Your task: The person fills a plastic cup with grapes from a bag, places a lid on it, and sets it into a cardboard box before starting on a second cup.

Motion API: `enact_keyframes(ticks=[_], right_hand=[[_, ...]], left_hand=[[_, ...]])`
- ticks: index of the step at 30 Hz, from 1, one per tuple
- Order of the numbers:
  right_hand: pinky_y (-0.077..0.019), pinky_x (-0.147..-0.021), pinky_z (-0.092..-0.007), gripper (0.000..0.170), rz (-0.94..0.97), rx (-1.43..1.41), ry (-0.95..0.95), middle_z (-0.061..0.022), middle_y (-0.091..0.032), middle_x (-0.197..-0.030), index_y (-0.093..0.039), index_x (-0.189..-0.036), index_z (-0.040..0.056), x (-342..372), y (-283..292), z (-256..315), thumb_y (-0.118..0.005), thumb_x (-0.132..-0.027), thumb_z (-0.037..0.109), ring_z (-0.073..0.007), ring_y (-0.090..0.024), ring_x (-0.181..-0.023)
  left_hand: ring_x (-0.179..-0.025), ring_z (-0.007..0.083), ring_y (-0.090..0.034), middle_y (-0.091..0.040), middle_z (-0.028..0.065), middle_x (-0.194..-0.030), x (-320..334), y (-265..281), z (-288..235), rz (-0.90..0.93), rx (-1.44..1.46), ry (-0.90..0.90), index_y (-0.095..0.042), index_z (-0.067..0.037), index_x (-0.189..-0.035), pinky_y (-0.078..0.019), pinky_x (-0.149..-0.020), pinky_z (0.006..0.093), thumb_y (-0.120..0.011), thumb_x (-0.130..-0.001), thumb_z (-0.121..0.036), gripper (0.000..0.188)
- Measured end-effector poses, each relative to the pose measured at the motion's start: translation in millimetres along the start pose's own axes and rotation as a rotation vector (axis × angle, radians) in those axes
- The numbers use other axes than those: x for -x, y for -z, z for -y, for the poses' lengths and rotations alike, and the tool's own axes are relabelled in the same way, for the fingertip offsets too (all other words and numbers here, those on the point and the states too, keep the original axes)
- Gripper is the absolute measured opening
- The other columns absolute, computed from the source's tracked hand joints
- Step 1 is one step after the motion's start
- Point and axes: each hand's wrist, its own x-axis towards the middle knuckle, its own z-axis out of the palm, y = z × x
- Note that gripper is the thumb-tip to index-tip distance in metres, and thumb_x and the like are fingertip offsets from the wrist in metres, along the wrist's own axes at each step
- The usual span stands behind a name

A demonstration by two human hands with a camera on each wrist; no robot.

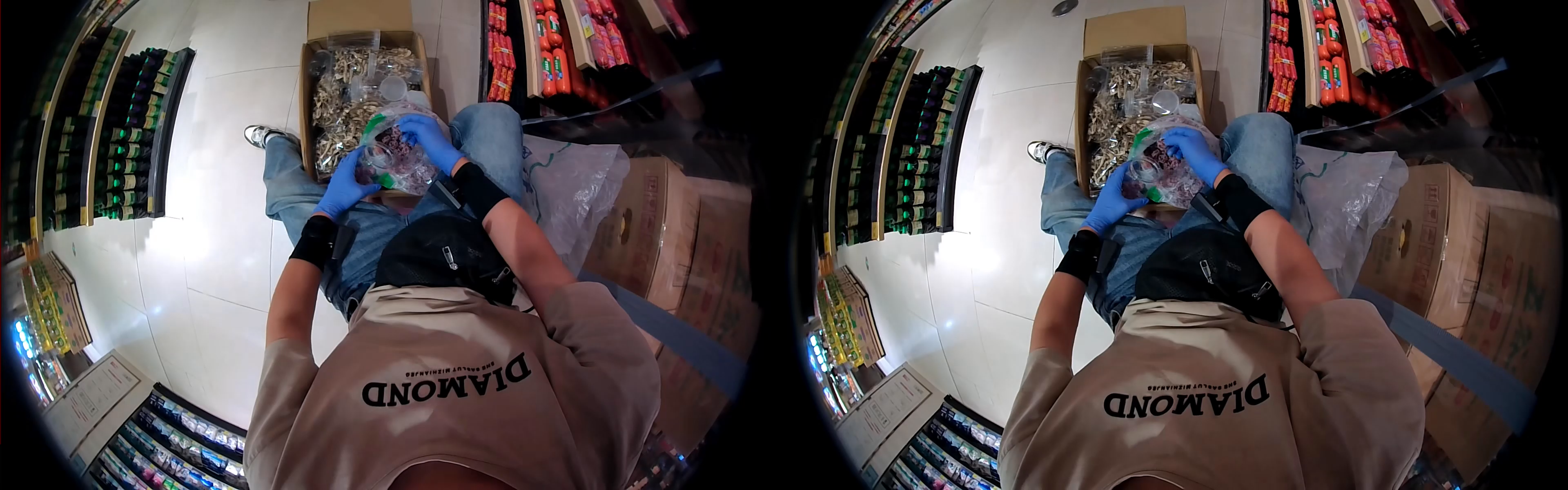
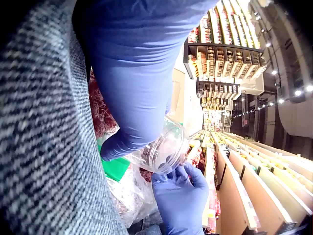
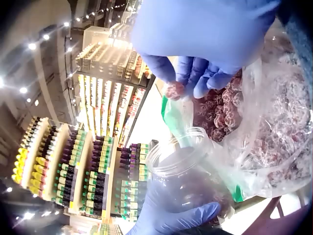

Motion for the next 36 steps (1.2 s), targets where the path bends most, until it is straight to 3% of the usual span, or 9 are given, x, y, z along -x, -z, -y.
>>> enact_keyframes(ticks=[2,7,15,18,20,23,29,32,36], right_hand=[[-0.0524,-0.073,-0.0284,0.016,0.048,-0.111,-0.07,-0.0025,-0.072,-0.088,-0.074,-0.102,0.0002,5,-3,14,-0.067,-0.092,0.011,-0.012,-0.067,-0.08],[-0.0539,-0.087,-0.0288,0.023,0.37,0.311,0.173,-0.0067,-0.076,-0.1,-0.076,-0.108,0.0007,17,-29,29,-0.073,-0.089,0.012,-0.0135,-0.07,-0.093],[-0.0548,-0.083,-0.0295,0.022,0.217,0.239,0.071,-0.011,-0.077,-0.1,-0.078,-0.106,0.0042,8,-19,5,-0.075,-0.087,0.016,-0.0146,-0.07,-0.09],[-0.0553,-0.078,-0.0347,0.017,0.153,0.491,0.189,-0.0161,-0.074,-0.092,-0.077,-0.095,0.005,4,-8,-4,-0.071,-0.086,0.017,-0.0229,-0.071,-0.082],[-0.0545,-0.075,-0.0429,0.013,0.172,1.086,0.374,-0.0198,-0.07,-0.088,-0.074,-0.082,0.0059,2,-3,-12,-0.065,-0.082,0.015,-0.0341,-0.068,-0.078],[-0.0525,-0.074,-0.0504,0.01,0.031,1.182,0.565,-0.0199,-0.068,-0.088,-0.07,-0.076,0.007,4,0,-25,-0.062,-0.078,0.013,-0.0406,-0.064,-0.078],[-0.0516,-0.083,-0.0496,0.016,0.055,1.371,0.288,-0.0232,-0.066,-0.095,-0.072,-0.091,0.0045,3,-8,-25,-0.062,-0.078,0.007,-0.0413,-0.064,-0.092],[-0.0566,-0.077,-0.0455,0.013,-0.103,1.388,0.268,-0.021,-0.071,-0.095,-0.074,-0.089,0.0031,2,-13,-28,-0.065,-0.081,0.009,-0.0371,-0.07,-0.089],[-0.0568,-0.075,-0.0456,0.013,-0.108,1.427,0.314,-0.0215,-0.071,-0.094,-0.074,-0.089,0.0027,0,-11,-32,-0.063,-0.083,0.006,-0.0367,-0.071,-0.086]], left_hand=[[-0.117,0.022,-0.059,-0.055,0.0143,-0.133,-1,0,-1,0.004,-0.001,0.016,-0.036,0.0,-0.151,-0.0503,-0.102,0.0359,-0.09,-0.069,-0.009,0.098],[-0.114,0.0207,-0.06,-0.057,0.0133,-0.129,1,1,-6,0.031,0.086,0.081,-0.035,0.0,-0.151,-0.0513,-0.1,0.0354,-0.09,-0.069,-0.008,0.098],[-0.123,0.0243,-0.056,-0.056,0.0161,-0.135,0,1,-5,-0.005,-0.014,-0.017,-0.037,0.001,-0.149,-0.0475,-0.105,0.0362,-0.091,-0.069,-0.01,0.097],[-0.127,0.0265,-0.054,-0.055,0.0174,-0.136,0,1,-6,-0.011,-0.011,0.0,-0.038,0.001,-0.149,-0.0451,-0.109,0.0372,-0.091,-0.068,-0.012,0.098],[-0.129,0.0274,-0.053,-0.054,0.0178,-0.137,0,1,-6,-0.001,0.015,0.028,-0.038,0.001,-0.149,-0.044,-0.11,0.0376,-0.092,-0.068,-0.012,0.098],[-0.129,0.0357,-0.053,-0.053,0.023,-0.138,0,-1,0,-0.018,0.032,0.023,-0.04,-0.001,-0.149,-0.0432,-0.11,0.0415,-0.092,-0.065,-0.02,0.1],[-0.128,0.035,-0.054,-0.053,0.0228,-0.138,-2,-5,13,-0.002,0.117,0.034,-0.04,-0.001,-0.149,-0.0448,-0.109,0.0411,-0.093,-0.065,-0.02,0.101],[-0.128,0.0346,-0.054,-0.053,0.0224,-0.139,0,-3,8,0.017,0.23,0.098,-0.04,-0.001,-0.15,-0.0452,-0.108,0.041,-0.093,-0.065,-0.02,0.102],[-0.129,0.0345,-0.054,-0.053,0.0226,-0.14,0,-1,1,-0.002,0.093,0.048,-0.039,-0.001,-0.15,-0.0446,-0.109,0.041,-0.093,-0.065,-0.02,0.103]])
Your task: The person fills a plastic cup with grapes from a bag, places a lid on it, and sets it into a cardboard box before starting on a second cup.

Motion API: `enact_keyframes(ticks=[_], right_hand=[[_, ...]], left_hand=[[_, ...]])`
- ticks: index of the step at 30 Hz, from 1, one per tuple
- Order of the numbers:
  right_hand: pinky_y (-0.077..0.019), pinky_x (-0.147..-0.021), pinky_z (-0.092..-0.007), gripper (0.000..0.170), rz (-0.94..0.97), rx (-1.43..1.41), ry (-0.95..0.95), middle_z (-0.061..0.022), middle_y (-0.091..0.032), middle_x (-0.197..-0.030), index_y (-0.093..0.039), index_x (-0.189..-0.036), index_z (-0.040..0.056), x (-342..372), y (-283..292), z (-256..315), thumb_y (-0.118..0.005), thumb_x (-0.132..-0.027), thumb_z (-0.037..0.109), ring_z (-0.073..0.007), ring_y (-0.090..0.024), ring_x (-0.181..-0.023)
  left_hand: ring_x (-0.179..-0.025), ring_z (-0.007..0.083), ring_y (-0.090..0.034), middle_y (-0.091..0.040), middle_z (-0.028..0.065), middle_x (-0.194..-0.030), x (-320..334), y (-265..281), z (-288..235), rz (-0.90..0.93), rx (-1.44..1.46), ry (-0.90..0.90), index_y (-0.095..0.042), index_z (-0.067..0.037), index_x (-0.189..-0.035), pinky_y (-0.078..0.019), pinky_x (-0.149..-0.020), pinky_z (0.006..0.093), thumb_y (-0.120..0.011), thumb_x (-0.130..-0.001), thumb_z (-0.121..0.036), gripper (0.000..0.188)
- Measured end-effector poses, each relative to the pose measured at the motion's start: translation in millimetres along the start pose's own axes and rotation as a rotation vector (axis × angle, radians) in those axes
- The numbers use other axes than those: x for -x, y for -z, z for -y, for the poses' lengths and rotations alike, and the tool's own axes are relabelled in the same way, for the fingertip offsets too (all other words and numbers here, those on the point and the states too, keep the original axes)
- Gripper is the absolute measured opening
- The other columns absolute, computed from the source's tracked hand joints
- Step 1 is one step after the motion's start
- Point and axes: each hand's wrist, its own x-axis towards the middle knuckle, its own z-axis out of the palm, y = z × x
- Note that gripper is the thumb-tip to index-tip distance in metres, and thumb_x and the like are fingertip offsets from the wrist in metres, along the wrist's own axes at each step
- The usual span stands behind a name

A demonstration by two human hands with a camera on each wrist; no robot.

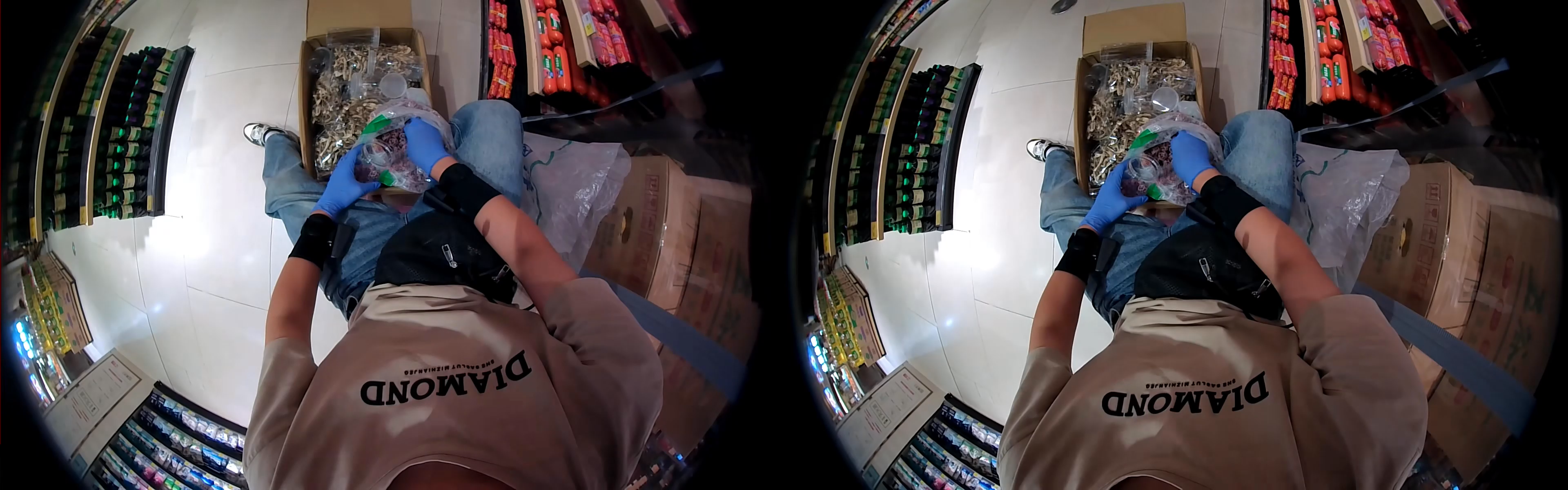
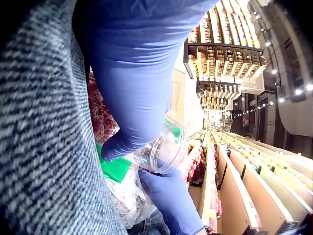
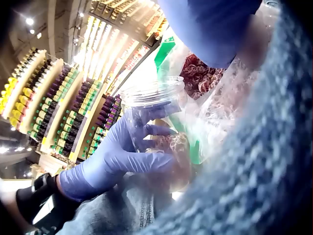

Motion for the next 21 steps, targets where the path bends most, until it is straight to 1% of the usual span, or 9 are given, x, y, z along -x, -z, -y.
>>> enact_keyframes(ticks=[3,6,9,11,13,14,17,19,21], right_hand=[[-0.0567,-0.074,-0.046,0.013,0.009,-0.005,-0.059,-0.0215,-0.071,-0.093,-0.073,-0.088,0.0024,-1,-4,1,-0.061,-0.085,0.005,-0.0365,-0.071,-0.086],[-0.056,-0.074,-0.0467,0.014,-0.069,-0.059,-0.085,-0.0216,-0.07,-0.092,-0.072,-0.089,0.002,-1,-11,-1,-0.06,-0.087,0.006,-0.0369,-0.07,-0.085],[-0.0549,-0.077,-0.0471,0.014,-0.147,-0.146,-0.035,-0.0225,-0.069,-0.094,-0.071,-0.094,0.0015,0,-12,-9,-0.059,-0.088,0.007,-0.0385,-0.069,-0.089],[-0.0534,-0.081,-0.0474,0.014,-0.169,-0.31,-0.037,-0.0243,-0.067,-0.098,-0.067,-0.098,0.0008,-1,-11,-10,-0.059,-0.089,0.008,-0.0409,-0.066,-0.094],[-0.0528,-0.083,-0.0478,0.014,-0.152,-0.317,0.015,-0.025,-0.066,-0.099,-0.066,-0.098,0.0002,0,-8,-10,-0.059,-0.089,0.008,-0.0417,-0.065,-0.096],[-0.0523,-0.084,-0.0482,0.014,-0.135,-0.326,0.065,-0.0258,-0.065,-0.101,-0.065,-0.099,-0.0004,0,-3,-8,-0.059,-0.089,0.008,-0.0426,-0.064,-0.098],[-0.0519,-0.085,-0.0492,0.013,-0.081,-0.378,0.056,-0.0262,-0.065,-0.101,-0.064,-0.097,-0.0016,-1,1,-1,-0.058,-0.089,0.006,-0.0434,-0.064,-0.097],[-0.0519,-0.086,-0.0491,0.014,-0.081,-0.387,0.067,-0.0265,-0.065,-0.102,-0.064,-0.099,-0.0021,-3,-9,-3,-0.057,-0.088,0.005,-0.0435,-0.064,-0.097],[-0.0518,-0.086,-0.0491,0.016,-0.082,-0.398,0.086,-0.0267,-0.065,-0.103,-0.064,-0.1,-0.0026,-6,-11,-3,-0.057,-0.088,0.004,-0.0435,-0.064,-0.098]], left_hand=[[-0.129,0.0345,-0.054,-0.053,0.0228,-0.14,0,-1,2,-0.003,-0.008,-0.003,-0.039,-0.001,-0.15,-0.0442,-0.109,0.041,-0.093,-0.065,-0.02,0.102],[-0.128,0.0342,-0.054,-0.053,0.0227,-0.139,-2,-3,12,-0.004,0.014,-0.017,-0.039,-0.001,-0.15,-0.0443,-0.109,0.0408,-0.093,-0.065,-0.02,0.102],[-0.128,0.034,-0.055,-0.054,0.0225,-0.138,-2,-2,12,0.0,0.037,-0.002,-0.039,-0.001,-0.15,-0.0445,-0.109,0.0407,-0.093,-0.065,-0.02,0.102],[-0.127,0.0339,-0.055,-0.054,0.0224,-0.138,-1,-2,7,0.0,0.031,0.014,-0.039,0.0,-0.149,-0.0445,-0.109,0.0406,-0.093,-0.065,-0.02,0.102],[-0.124,0.0229,-0.056,-0.056,0.0143,-0.135,-1,0,1,0.017,-0.054,0.005,-0.036,0.0,-0.15,-0.0473,-0.106,0.0362,-0.09,-0.069,-0.006,0.097],[-0.124,0.0229,-0.056,-0.056,0.0143,-0.135,0,0,1,0.018,-0.053,0.006,-0.036,0.0,-0.15,-0.0473,-0.106,0.0362,-0.09,-0.069,-0.006,0.097],[-0.124,0.023,-0.056,-0.055,0.0145,-0.137,0,0,-1,0.013,-0.041,-0.034,-0.036,0.0,-0.15,-0.0472,-0.107,0.0363,-0.09,-0.069,-0.006,0.098],[-0.126,0.0236,-0.055,-0.054,0.0151,-0.139,2,0,-7,0.025,0.091,0.069,-0.036,0.0,-0.15,-0.046,-0.108,0.0366,-0.09,-0.069,-0.007,0.098],[-0.127,0.0238,-0.054,-0.053,0.0153,-0.14,1,0,-5,0.029,0.082,0.058,-0.036,0.0,-0.15,-0.0452,-0.108,0.0367,-0.09,-0.069,-0.007,0.098]])
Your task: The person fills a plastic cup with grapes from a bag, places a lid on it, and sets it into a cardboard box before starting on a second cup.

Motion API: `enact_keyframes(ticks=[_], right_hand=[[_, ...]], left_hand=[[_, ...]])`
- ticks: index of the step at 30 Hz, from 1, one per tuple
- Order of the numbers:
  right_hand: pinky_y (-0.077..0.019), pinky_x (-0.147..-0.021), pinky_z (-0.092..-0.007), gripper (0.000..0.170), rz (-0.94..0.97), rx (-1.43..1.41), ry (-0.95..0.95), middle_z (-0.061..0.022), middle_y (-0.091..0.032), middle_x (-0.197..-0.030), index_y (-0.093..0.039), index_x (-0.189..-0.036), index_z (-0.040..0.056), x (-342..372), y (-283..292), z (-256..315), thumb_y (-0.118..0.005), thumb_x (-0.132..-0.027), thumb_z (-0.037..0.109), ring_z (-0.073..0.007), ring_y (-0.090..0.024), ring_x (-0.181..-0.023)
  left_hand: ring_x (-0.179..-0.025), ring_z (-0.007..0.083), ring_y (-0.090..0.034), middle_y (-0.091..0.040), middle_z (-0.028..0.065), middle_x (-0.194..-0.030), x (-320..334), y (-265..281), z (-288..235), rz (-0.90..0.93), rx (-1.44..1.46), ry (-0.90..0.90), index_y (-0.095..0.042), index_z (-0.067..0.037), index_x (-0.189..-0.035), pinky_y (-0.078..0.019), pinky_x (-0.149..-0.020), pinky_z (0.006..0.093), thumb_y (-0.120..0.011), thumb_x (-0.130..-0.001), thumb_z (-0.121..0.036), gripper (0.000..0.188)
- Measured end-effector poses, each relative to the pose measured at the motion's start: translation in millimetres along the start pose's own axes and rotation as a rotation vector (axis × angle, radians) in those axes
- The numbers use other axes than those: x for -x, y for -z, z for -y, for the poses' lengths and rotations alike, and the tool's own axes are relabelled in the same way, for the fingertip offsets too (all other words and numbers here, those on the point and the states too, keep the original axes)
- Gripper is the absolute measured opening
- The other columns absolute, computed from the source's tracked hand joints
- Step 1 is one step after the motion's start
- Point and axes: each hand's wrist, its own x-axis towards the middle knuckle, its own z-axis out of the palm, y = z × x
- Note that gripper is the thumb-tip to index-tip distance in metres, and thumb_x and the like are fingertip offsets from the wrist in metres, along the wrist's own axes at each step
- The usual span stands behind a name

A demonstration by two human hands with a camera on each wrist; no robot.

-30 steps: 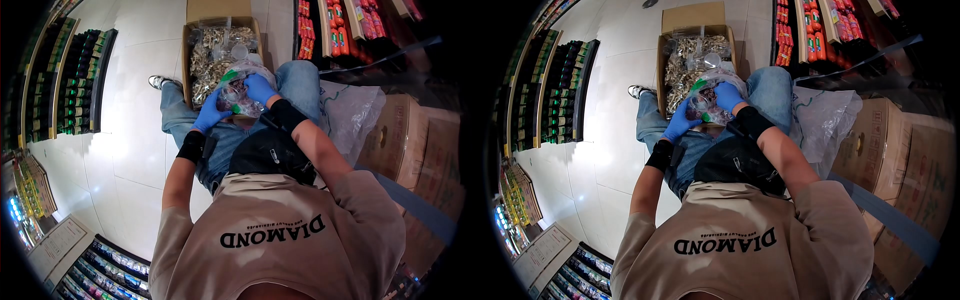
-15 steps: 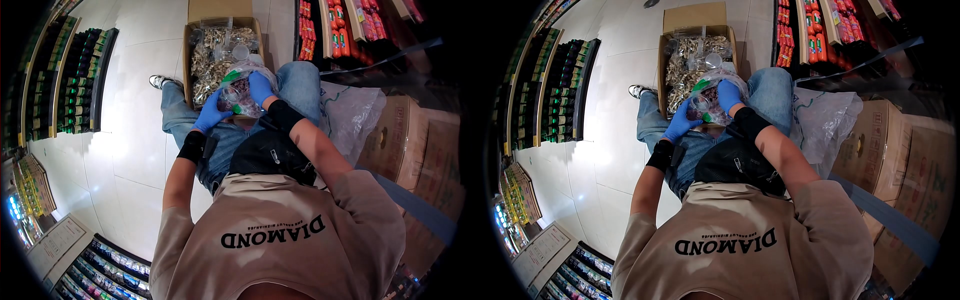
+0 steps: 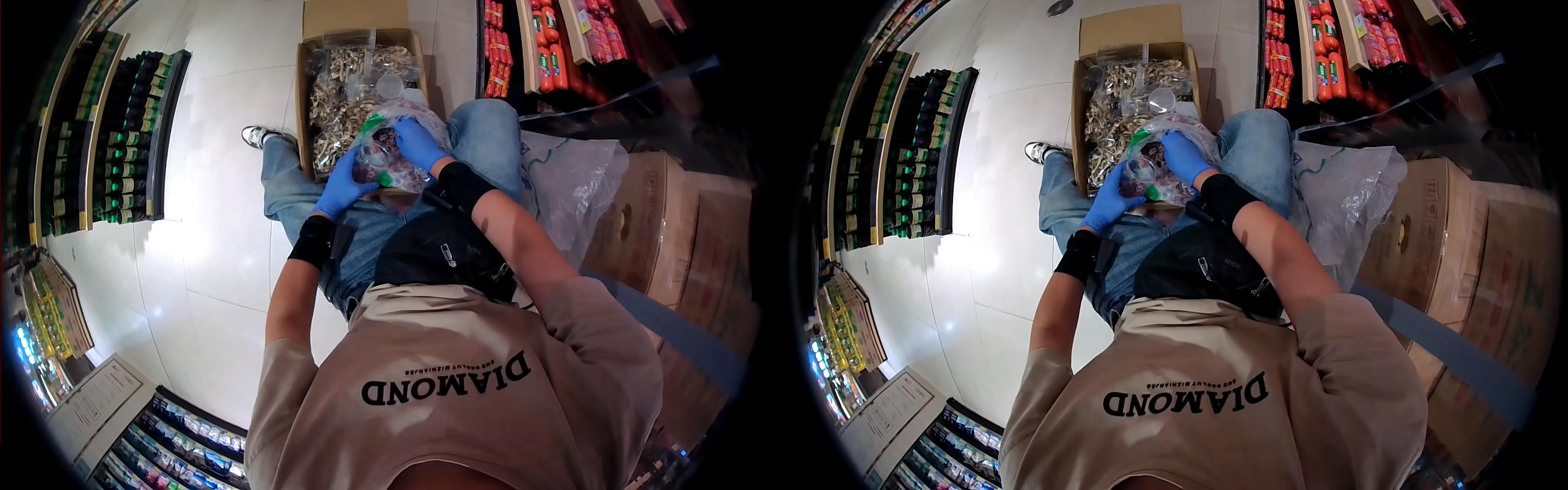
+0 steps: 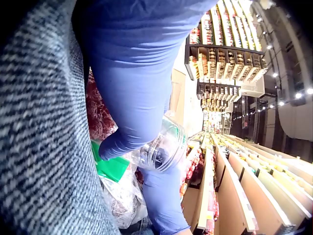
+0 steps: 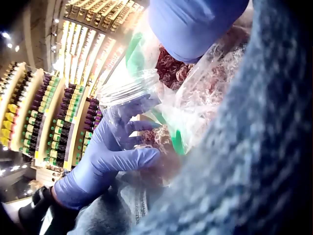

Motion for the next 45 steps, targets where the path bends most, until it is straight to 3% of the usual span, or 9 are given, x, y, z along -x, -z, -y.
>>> enact_keyframes(ticks=[12,27,30,32,33,35,38,41,45], right_hand=[[-0.0483,-0.092,-0.0498,0.026,0.128,0.014,-0.046,-0.0272,-0.064,-0.11,-0.066,-0.109,-0.0011,2,-2,3,-0.056,-0.085,-0.001,-0.0452,-0.06,-0.104],[-0.0522,-0.086,-0.0501,0.025,-0.036,0.027,-0.103,-0.0274,-0.066,-0.104,-0.065,-0.105,-0.0008,2,10,16,-0.062,-0.081,0.003,-0.0457,-0.063,-0.098],[-0.054,-0.081,-0.0454,0.022,-0.064,-0.18,-0.18,-0.0226,-0.068,-0.098,-0.066,-0.102,-0.0015,-1,17,25,-0.065,-0.082,0.007,-0.039,-0.067,-0.089],[-0.0547,-0.075,-0.0358,0.017,0.067,-0.577,-0.389,-0.0144,-0.069,-0.092,-0.067,-0.097,-0.0015,-2,23,19,-0.068,-0.085,0.01,-0.0247,-0.068,-0.082],[-0.0547,-0.075,-0.0358,0.017,0.067,-0.576,-0.39,-0.0144,-0.069,-0.092,-0.067,-0.097,-0.0015,-1,28,18,-0.068,-0.085,0.01,-0.0247,-0.068,-0.082],[-0.0534,-0.072,-0.028,0.016,0.166,-1.095,-0.601,-0.0074,-0.069,-0.089,-0.069,-0.098,-0.0007,0,39,16,-0.068,-0.089,0.013,-0.0137,-0.065,-0.077],[-0.0529,-0.072,-0.025,0.016,0.198,-1.24,-0.364,-0.0064,-0.071,-0.091,-0.071,-0.103,0.0,2,47,25,-0.066,-0.092,0.011,-0.0119,-0.066,-0.076],[-0.0538,-0.074,-0.0252,0.019,0.423,-1.252,-0.445,-0.0071,-0.072,-0.095,-0.071,-0.107,-0.0011,-4,48,42,-0.067,-0.092,0.01,-0.0113,-0.067,-0.079],[-0.0539,-0.077,-0.0256,0.021,0.475,-1.013,-0.322,-0.0065,-0.071,-0.099,-0.07,-0.11,-0.0005,0,42,58,-0.068,-0.092,0.01,-0.0111,-0.066,-0.086]], left_hand=[[-0.13,0.0254,-0.052,-0.052,0.0156,-0.141,-3,0,10,-0.028,-0.145,-0.082,-0.038,0.0,-0.149,-0.0428,-0.111,0.0368,-0.091,-0.068,-0.009,0.097],[-0.126,0.0222,-0.054,-0.054,0.0136,-0.139,-5,-1,22,-0.016,-0.111,-0.08,-0.036,0.0,-0.15,-0.0466,-0.107,0.0361,-0.089,-0.07,-0.005,0.096],[-0.124,0.0217,-0.056,-0.055,0.0129,-0.137,0,1,8,-0.007,-0.078,-0.044,-0.035,-0.001,-0.151,-0.0485,-0.105,0.036,-0.089,-0.071,-0.005,0.096],[-0.123,0.0216,-0.057,-0.055,0.0126,-0.137,0,1,7,0.001,-0.039,-0.037,-0.034,-0.001,-0.151,-0.0491,-0.104,0.036,-0.089,-0.071,-0.005,0.097],[-0.123,0.0217,-0.057,-0.055,0.0127,-0.137,-2,0,14,-0.006,-0.04,-0.044,-0.035,-0.001,-0.151,-0.049,-0.105,0.0362,-0.089,-0.071,-0.005,0.097],[-0.123,0.0219,-0.057,-0.055,0.0128,-0.137,-4,-2,18,-0.01,-0.041,-0.052,-0.035,-0.001,-0.151,-0.0489,-0.105,0.0363,-0.089,-0.071,-0.006,0.097],[-0.124,0.0222,-0.056,-0.054,0.0134,-0.138,-3,0,13,0.001,-0.06,-0.05,-0.035,-0.001,-0.151,-0.0487,-0.105,0.0363,-0.089,-0.071,-0.006,0.097],[-0.125,0.0228,-0.055,-0.054,0.0141,-0.138,-3,0,11,-0.023,-0.161,-0.092,-0.035,0.001,-0.15,-0.0478,-0.106,0.0362,-0.089,-0.07,-0.007,0.097],[-0.125,0.0235,-0.055,-0.055,0.0154,-0.138,0,1,2,-0.003,-0.092,-0.024,-0.036,0.002,-0.15,-0.0468,-0.107,0.0362,-0.091,-0.069,-0.007,0.098]])
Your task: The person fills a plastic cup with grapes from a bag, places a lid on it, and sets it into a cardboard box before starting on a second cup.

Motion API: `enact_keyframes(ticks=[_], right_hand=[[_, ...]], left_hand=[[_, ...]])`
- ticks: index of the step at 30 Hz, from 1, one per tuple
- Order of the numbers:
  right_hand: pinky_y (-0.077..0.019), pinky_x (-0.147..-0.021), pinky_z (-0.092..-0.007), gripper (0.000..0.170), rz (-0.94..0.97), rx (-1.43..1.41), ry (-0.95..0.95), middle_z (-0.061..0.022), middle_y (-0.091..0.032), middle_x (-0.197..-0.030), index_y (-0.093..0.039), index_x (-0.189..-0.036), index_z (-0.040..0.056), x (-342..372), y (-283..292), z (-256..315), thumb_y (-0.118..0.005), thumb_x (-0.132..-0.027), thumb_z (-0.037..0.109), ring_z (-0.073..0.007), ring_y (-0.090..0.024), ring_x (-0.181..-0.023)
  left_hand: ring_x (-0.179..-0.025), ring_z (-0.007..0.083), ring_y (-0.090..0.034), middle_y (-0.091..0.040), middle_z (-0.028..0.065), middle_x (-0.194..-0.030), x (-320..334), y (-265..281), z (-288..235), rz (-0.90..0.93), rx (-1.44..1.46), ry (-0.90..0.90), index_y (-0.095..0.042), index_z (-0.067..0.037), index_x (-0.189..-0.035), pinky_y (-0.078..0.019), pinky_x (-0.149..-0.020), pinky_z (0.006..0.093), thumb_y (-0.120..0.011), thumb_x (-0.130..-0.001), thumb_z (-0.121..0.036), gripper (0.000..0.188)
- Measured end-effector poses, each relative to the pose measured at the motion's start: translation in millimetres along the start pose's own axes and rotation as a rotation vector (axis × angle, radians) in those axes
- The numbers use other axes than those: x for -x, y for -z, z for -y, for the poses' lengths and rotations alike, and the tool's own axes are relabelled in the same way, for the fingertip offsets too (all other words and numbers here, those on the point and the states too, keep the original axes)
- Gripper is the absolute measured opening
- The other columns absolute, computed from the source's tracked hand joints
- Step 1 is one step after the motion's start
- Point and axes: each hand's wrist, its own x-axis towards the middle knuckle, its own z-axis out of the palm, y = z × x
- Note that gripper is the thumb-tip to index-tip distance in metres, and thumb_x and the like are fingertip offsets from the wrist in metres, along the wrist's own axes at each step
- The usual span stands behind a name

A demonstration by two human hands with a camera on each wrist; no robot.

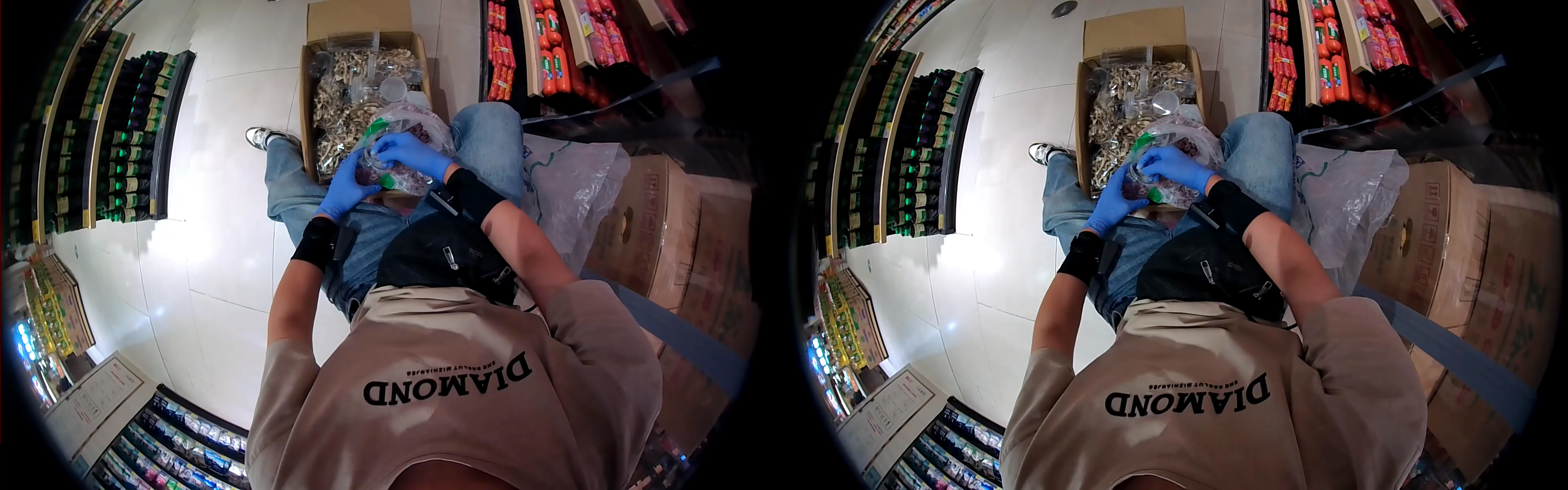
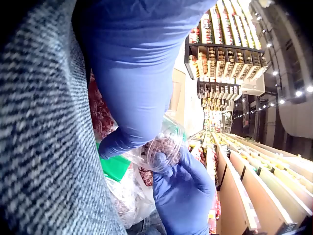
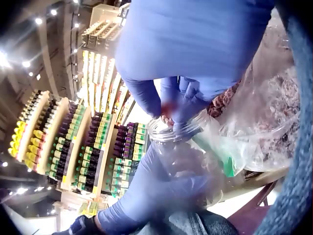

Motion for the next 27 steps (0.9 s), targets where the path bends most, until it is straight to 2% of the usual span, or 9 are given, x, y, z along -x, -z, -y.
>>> enact_keyframes(ticks=[6,11,13,16,18,22,24,25,27], right_hand=[[-0.0546,-0.089,-0.03,0.026,-0.046,0.332,0.135,-0.0107,-0.075,-0.106,-0.073,-0.115,0.0029,1,-7,0,-0.069,-0.092,0.016,-0.0164,-0.071,-0.096],[-0.0536,-0.092,-0.0313,0.029,-0.034,0.373,0.169,-0.012,-0.075,-0.109,-0.072,-0.118,0.0039,0,-5,-2,-0.069,-0.093,0.018,-0.0186,-0.071,-0.101],[-0.0537,-0.092,-0.0314,0.03,-0.034,0.419,0.214,-0.0122,-0.075,-0.109,-0.072,-0.118,0.0039,0,-4,-3,-0.069,-0.093,0.019,-0.0184,-0.071,-0.101],[-0.0547,-0.087,-0.0318,0.028,-0.027,0.381,0.262,-0.0115,-0.075,-0.106,-0.073,-0.115,0.0028,2,-3,-1,-0.067,-0.094,0.02,-0.019,-0.072,-0.094],[-0.0553,-0.081,-0.0327,0.026,-0.081,0.178,0.198,-0.0095,-0.076,-0.101,-0.074,-0.111,0.0016,-1,1,-7,-0.066,-0.095,0.02,-0.0197,-0.071,-0.084],[-0.0548,-0.074,-0.0334,0.023,-0.199,0.152,0.118,-0.0121,-0.075,-0.097,-0.074,-0.104,0.0024,-4,17,-10,-0.066,-0.094,0.022,-0.0236,-0.067,-0.073],[-0.0538,-0.079,-0.036,0.021,-0.197,0.681,-0.006,-0.014,-0.072,-0.096,-0.073,-0.105,0.0035,-5,27,-16,-0.063,-0.093,0.017,-0.0208,-0.069,-0.085],[-0.0538,-0.079,-0.036,0.021,-0.199,0.681,-0.006,-0.014,-0.072,-0.096,-0.073,-0.105,0.0035,-4,27,-21,-0.063,-0.093,0.017,-0.0208,-0.069,-0.085],[-0.0535,-0.08,-0.0425,0.021,-0.317,0.936,0.27,-0.0186,-0.069,-0.097,-0.073,-0.104,0.0055,-4,27,-42,-0.061,-0.087,0.012,-0.0323,-0.068,-0.088]], left_hand=[[-0.125,0.0233,-0.056,-0.056,0.0161,-0.137,1,1,-7,0.001,-0.018,0.014,-0.037,0.002,-0.149,-0.0469,-0.107,0.0359,-0.09,-0.069,-0.007,0.097],[-0.125,0.0241,-0.056,-0.056,0.0168,-0.137,0,0,-2,0.006,0.012,0.029,-0.039,0.002,-0.148,-0.0466,-0.107,0.0358,-0.091,-0.067,-0.008,0.097],[-0.125,0.0255,-0.056,-0.056,0.0176,-0.136,1,2,-10,-0.03,-0.13,-0.04,-0.039,0.002,-0.148,-0.0458,-0.108,0.036,-0.091,-0.066,-0.009,0.098],[-0.126,0.0264,-0.056,-0.056,0.0184,-0.136,0,2,-7,-0.006,-0.077,-0.006,-0.039,0.002,-0.148,-0.045,-0.108,0.0363,-0.092,-0.066,-0.01,0.099],[-0.127,0.0265,-0.055,-0.056,0.0184,-0.136,2,3,-15,-0.008,-0.08,0.009,-0.039,0.002,-0.148,-0.0448,-0.109,0.0365,-0.092,-0.066,-0.01,0.098],[-0.128,0.0264,-0.054,-0.056,0.0181,-0.137,3,3,-15,-0.012,-0.04,0.034,-0.039,0.002,-0.148,-0.0444,-0.109,0.037,-0.091,-0.067,-0.01,0.097],[-0.127,0.0264,-0.055,-0.056,0.0177,-0.137,2,2,-13,-0.011,-0.021,0.03,-0.04,0.001,-0.148,-0.0444,-0.109,0.037,-0.091,-0.067,-0.01,0.097],[-0.127,0.0264,-0.055,-0.056,0.0173,-0.137,2,1,-12,-0.011,-0.003,0.027,-0.04,0.001,-0.148,-0.0444,-0.109,0.0369,-0.091,-0.067,-0.01,0.097],[-0.127,0.0264,-0.055,-0.056,0.0171,-0.137,1,1,-7,-0.02,-0.032,0.0,-0.04,0.001,-0.148,-0.0443,-0.109,0.0368,-0.091,-0.067,-0.01,0.096]])
